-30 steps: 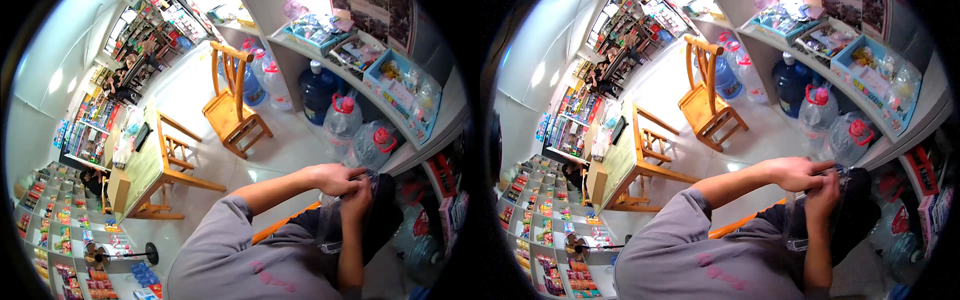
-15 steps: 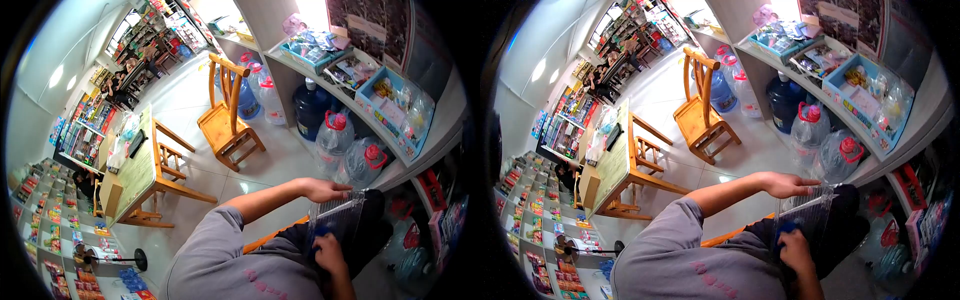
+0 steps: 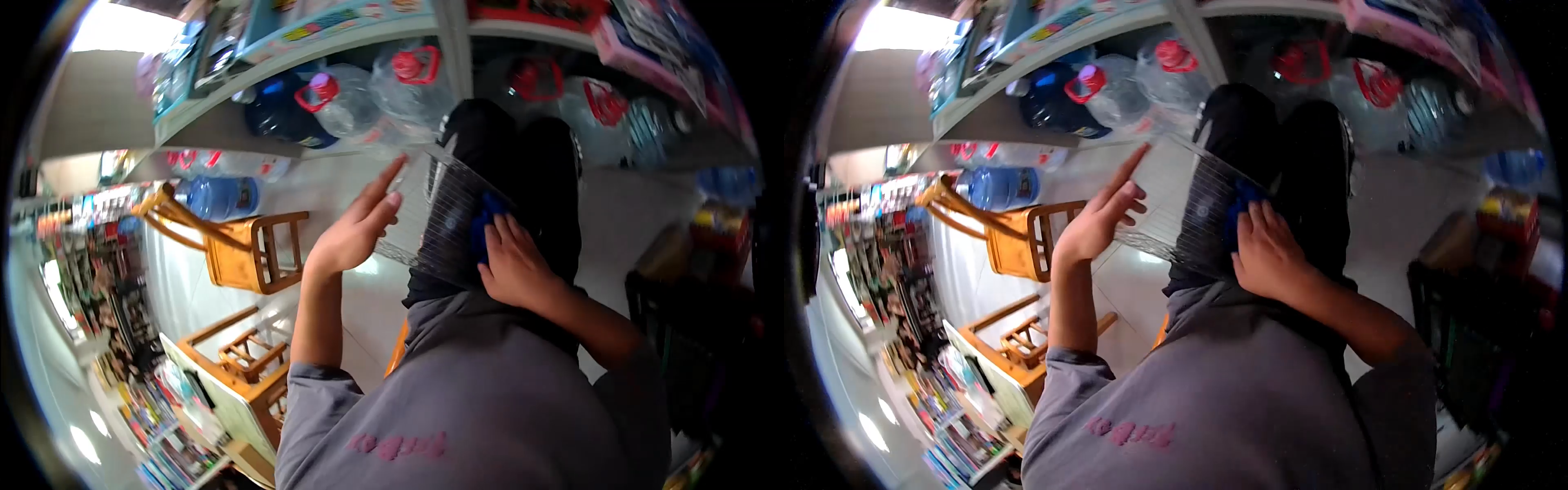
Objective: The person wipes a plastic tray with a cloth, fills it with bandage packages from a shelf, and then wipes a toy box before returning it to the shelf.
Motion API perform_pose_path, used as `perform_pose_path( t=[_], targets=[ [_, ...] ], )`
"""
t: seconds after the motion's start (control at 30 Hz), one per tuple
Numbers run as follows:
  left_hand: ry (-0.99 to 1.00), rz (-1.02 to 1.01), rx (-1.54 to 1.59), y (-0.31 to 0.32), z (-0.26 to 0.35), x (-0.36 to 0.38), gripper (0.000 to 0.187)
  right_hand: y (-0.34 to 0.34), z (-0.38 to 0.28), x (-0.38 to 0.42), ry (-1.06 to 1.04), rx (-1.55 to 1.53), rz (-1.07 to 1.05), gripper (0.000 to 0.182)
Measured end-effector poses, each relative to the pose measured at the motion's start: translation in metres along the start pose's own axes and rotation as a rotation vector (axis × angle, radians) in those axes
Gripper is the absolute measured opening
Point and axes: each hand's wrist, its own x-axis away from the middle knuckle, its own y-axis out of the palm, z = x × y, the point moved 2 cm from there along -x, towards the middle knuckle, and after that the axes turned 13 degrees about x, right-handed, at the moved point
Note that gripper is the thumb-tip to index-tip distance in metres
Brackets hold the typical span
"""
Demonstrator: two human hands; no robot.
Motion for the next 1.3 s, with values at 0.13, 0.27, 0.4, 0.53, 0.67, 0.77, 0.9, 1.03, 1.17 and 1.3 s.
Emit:
perform_pose_path(
  t=[0.13,0.27,0.4,0.53,0.67,0.77,0.9,1.03,1.17,1.3],
  targets=[
    [-0.007,0.005,0.039,0.006,-0.003,-0.004,0.071,-0.005,-0.014,-0.029,-0.076,-0.169,0.234,0.071],
    [0.039,-0.053,0.008,0.010,0.002,-0.014,0.070,-0.027,-0.025,-0.075,-0.185,-0.329,0.469,0.072],
    [0.011,-0.015,0.035,0.007,0.006,-0.014,0.066,-0.027,-0.030,-0.095,-0.321,-0.401,0.507,0.051],
    [0.220,-0.104,0.040,0.006,-0.012,-0.031,0.063,-0.003,-0.044,-0.077,-0.625,-0.622,0.378,0.039],
    [0.123,-0.013,0.088,0.006,-0.036,-0.038,0.060,0.000,-0.026,-0.066,-0.564,-0.618,0.166,0.035],
    [-0.096,-0.028,0.293,-0.007,-0.054,-0.026,0.066,-0.004,0.011,-0.032,-0.467,-0.429,-0.220,0.041],
    [0.030,-0.130,0.309,-0.006,-0.080,-0.029,0.067,0.006,0.042,0.018,-0.376,-0.047,-0.412,0.033],
    [0.027,-0.033,0.297,0.013,-0.071,-0.031,0.071,-0.016,0.040,0.044,-0.390,0.270,-0.120,0.020],
    [0.073,-0.116,0.196,0.013,-0.061,-0.019,0.084,-0.008,0.053,0.043,-0.256,0.303,0.070,0.016],
    [0.085,-0.216,0.216,0.014,-0.055,-0.023,0.093,0.012,0.074,0.036,-0.317,0.072,0.115,0.011]
  ],
)
